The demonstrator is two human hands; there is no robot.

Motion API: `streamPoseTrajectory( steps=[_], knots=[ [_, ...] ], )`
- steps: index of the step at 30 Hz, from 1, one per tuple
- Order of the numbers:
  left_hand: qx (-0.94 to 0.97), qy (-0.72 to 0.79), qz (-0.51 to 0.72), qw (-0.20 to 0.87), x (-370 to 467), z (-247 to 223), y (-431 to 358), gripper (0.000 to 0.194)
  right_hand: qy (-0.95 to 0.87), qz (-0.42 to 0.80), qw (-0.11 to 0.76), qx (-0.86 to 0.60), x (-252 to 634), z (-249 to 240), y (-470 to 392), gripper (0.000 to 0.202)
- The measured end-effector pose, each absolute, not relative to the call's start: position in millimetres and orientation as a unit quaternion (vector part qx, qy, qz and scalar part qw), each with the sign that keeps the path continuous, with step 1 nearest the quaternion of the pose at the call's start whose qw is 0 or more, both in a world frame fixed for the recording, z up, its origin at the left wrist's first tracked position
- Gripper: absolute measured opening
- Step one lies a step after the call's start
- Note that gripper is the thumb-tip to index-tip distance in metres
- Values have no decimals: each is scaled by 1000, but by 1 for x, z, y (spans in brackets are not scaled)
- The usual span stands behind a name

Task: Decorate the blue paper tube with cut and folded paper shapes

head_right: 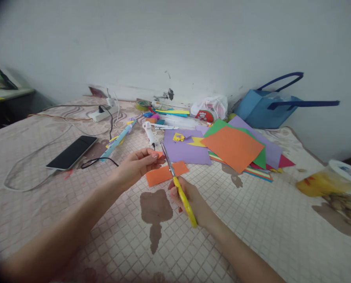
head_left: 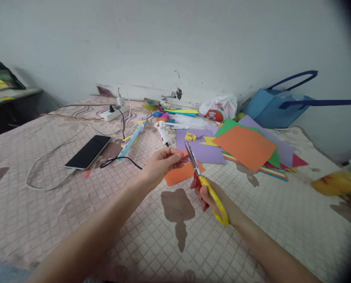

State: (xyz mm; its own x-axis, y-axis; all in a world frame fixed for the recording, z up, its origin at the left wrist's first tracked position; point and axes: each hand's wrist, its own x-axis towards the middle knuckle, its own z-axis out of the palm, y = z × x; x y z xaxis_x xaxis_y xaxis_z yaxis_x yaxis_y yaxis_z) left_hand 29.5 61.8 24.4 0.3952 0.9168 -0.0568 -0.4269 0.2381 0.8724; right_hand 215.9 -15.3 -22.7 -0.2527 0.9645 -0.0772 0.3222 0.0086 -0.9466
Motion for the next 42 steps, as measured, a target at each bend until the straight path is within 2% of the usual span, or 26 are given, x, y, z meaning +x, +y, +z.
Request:
streamPoseTrajectory(
  steps=[8, 26, 42],
  knots=[
    [404, 291, 511, 700, 36, 24, 57, 17, -624, 463, 346, -525, 202, 3, -18, 48],
    [318, 294, 624, 651, 64, 18, 41, 21, -633, 431, 345, -542, 192, -3, -20, 50],
    [305, 315, 631, 640, 68, 16, 34, 19, -649, 388, 339, -560, 189, -3, -19, 52]
  ],
)
